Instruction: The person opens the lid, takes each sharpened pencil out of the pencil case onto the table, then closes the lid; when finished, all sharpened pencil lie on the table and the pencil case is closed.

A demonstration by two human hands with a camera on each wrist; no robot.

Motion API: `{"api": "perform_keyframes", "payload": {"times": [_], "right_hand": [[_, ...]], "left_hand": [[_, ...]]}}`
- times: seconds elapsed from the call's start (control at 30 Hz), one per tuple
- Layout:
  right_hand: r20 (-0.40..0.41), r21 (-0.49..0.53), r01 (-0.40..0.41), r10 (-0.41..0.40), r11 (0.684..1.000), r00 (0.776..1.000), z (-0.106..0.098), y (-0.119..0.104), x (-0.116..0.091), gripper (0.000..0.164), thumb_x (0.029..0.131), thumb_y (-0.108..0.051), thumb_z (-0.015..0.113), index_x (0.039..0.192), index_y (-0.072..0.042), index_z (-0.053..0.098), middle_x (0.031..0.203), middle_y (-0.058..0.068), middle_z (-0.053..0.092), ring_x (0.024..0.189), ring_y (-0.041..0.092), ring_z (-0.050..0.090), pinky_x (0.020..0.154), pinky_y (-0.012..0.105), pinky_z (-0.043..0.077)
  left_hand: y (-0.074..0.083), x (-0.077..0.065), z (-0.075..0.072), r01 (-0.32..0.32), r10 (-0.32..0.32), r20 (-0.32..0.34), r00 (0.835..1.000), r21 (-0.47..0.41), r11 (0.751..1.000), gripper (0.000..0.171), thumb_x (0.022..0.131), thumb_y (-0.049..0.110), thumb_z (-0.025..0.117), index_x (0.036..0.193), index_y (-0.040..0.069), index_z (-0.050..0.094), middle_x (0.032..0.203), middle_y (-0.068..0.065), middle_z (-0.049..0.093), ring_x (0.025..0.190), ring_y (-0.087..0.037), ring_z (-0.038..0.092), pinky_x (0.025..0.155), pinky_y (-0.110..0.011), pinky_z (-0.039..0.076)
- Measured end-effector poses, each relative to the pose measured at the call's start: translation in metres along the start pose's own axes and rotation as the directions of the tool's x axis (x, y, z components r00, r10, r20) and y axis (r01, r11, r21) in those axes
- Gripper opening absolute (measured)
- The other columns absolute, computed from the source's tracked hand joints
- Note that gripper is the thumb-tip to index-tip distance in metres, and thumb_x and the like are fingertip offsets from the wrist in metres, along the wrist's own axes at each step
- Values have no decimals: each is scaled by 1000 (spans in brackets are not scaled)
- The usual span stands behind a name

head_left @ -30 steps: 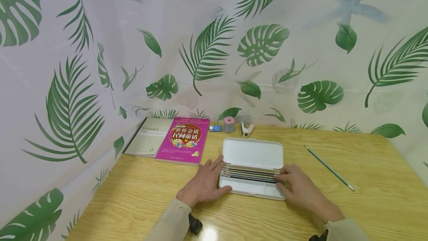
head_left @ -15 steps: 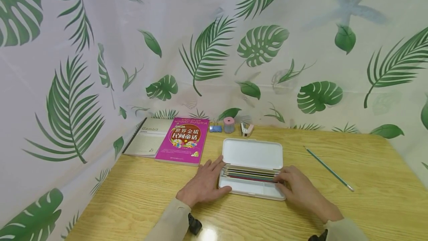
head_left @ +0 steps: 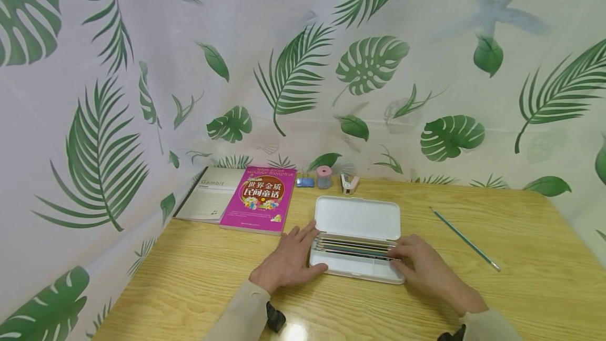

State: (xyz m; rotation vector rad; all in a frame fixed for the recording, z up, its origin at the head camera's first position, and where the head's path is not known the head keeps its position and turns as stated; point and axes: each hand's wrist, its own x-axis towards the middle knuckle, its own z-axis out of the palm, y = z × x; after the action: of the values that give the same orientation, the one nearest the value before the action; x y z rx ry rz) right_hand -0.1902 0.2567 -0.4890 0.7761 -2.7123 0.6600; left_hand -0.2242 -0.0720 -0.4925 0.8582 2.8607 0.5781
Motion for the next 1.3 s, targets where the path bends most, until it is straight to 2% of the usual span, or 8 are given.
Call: {"api": "perform_keyframes", "payload": {"times": [0.23,0.43,0.53,0.67,0.83,0.93,1.1,1.3], "right_hand": [[-125,23,93,-90,995,988,-3,2,-5,17,77,-3,82,87,-16,79,84,-15,61,80,5,51,66,27,48],[-265,68,108,-86,992,960,-18,10,-17,23,73,4,82,87,-13,78,83,-14,62,79,6,54,67,20,47],[-311,77,39,-13,996,950,-32,15,-25,22,74,5,82,87,-13,78,84,-12,64,78,7,55,65,18,45],[-335,55,-114,126,992,934,-54,28,-39,16,80,-1,80,90,-14,78,87,-7,68,78,7,54,62,21,45],[-318,11,-285,274,958,908,-72,52,-58,8,85,-9,78,93,-11,79,84,-2,68,75,5,51,55,24,41],[-303,11,-361,347,933,888,-74,63,-70,10,88,-12,76,96,-7,79,83,0,68,73,2,49,53,23,39],[-286,-18,-432,409,902,866,-73,75,-85,13,89,-13,73,96,-2,78,84,6,70,71,8,54,54,23,43],[-264,-64,-461,430,885,863,-67,85,-93,15,86,-11,74,91,2,77,78,8,70,58,6,49,47,24,38]], "left_hand": [[-1,1,1,-3,3,4,1000,-2,1000,83,92,58,58,156,13,30,166,-5,16,145,-45,24,115,-63,21],[-1,0,0,6,-6,12,1000,-10,1000,83,92,57,59,156,13,30,166,-4,16,145,-45,24,116,-63,21],[-1,0,0,6,-6,14,1000,-10,1000,83,92,57,58,156,13,30,166,-4,16,145,-45,24,116,-63,20],[0,0,0,-2,2,13,1000,-8,1000,83,92,57,58,156,12,30,166,-5,16,145,-45,24,115,-63,21],[0,0,1,-8,8,7,1000,-5,1000,83,92,57,59,156,12,31,166,-6,17,144,-46,25,115,-63,21],[-1,-1,0,-6,6,9,1000,-8,1000,83,92,57,58,156,12,31,166,-5,16,145,-46,25,115,-64,21],[-1,-1,-1,-6,6,11,1000,-5,1000,83,92,58,58,156,12,30,166,-5,16,145,-46,24,115,-63,21],[-2,0,1,-8,8,8,1000,-10,1000,83,92,58,59,156,13,31,166,-4,16,145,-45,24,115,-64,21]]}}
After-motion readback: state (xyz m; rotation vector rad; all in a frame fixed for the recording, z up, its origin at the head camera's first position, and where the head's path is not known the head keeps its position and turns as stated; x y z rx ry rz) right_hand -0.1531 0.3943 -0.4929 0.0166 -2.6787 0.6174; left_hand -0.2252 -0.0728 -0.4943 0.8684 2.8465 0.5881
